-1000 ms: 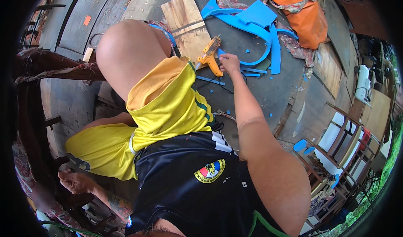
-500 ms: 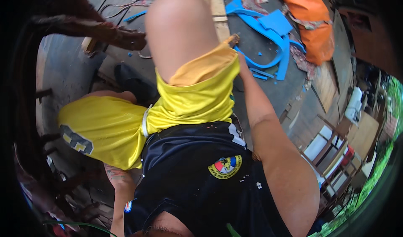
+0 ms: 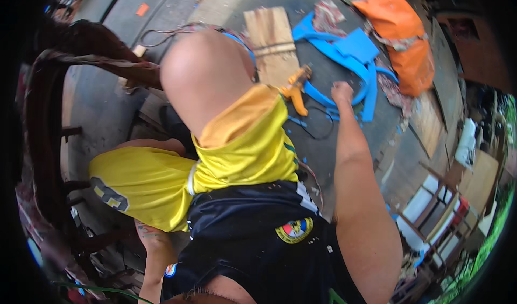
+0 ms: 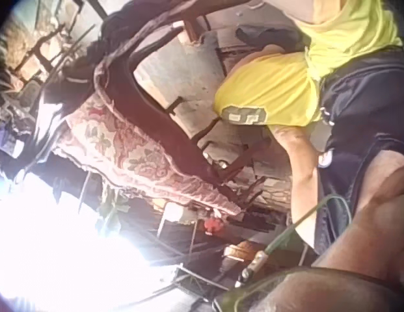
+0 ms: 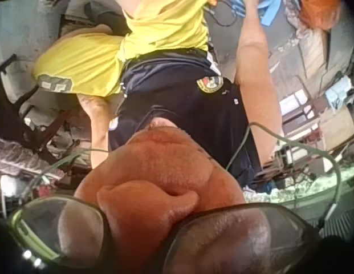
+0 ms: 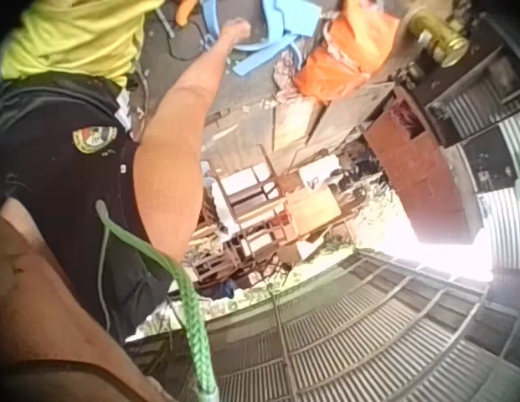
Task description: Applying decorative upholstery trim to a wooden sofa frame using hot glue.
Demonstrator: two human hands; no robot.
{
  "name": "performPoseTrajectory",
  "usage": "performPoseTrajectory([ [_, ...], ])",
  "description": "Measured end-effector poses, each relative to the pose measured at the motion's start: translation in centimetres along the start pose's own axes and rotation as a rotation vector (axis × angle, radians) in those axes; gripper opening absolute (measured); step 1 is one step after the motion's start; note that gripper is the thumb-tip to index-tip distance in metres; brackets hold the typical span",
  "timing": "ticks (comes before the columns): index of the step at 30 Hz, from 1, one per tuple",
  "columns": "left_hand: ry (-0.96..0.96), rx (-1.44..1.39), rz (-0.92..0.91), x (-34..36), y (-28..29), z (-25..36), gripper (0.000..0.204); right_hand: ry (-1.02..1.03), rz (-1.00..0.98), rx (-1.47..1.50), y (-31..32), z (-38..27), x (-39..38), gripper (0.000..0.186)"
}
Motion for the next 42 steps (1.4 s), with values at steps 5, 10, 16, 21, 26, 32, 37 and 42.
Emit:
performPoseTrajectory([
  [5, -0.390, -0.182, 0.023, 2.2, -4.9, 6.3, 0.043, -0.066, -0.031, -0.025, -0.6, 1.3, -2.3, 0.028],
  [10, -0.485, -0.162, -0.021, 3.0, -7.3, 10.3, 0.041, -0.007, 0.083, -0.023, -0.3, -1.8, -2.0, 0.036],
  [16, -0.496, -0.040, -0.093, 3.1, -9.7, 10.8, 0.040, 0.228, 0.313, 0.362, 6.5, -14.6, -4.6, 0.036],
  [21, -0.484, 0.099, -0.172, 3.5, -11.5, 10.3, 0.038, 0.632, 0.112, 0.735, 14.5, -32.5, -9.3, 0.038],
  [26, -0.450, 0.242, -0.254, 6.1, -15.6, 12.9, 0.037, 1.025, -0.130, 1.018, 22.9, -46.6, -20.5, 0.029],
  [32, -0.419, 0.413, -0.354, 4.5, -17.0, 9.4, 0.035, 1.571, 0.234, 0.414, 25.9, -54.3, -35.9, 0.023],
  [37, -0.390, 0.562, -0.436, 6.3, -18.3, 10.6, 0.033, 1.577, 0.501, 0.182, 24.8, -55.9, -38.1, 0.021],
  [42, -0.366, 0.711, -0.503, 8.5, -16.2, 13.5, 0.032, 1.633, 0.499, 0.347, 26.3, -55.9, -37.9, 0.016],
])
Point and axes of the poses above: each hand's wrist, its own x-axis towards the middle knuckle, its own y-axis out of the back of the hand, z = x × y, the point moved 10 cm from there along x, towards the middle knuckle, and after that the axes turned 10 degrees about -z, right-handed, at the moved point
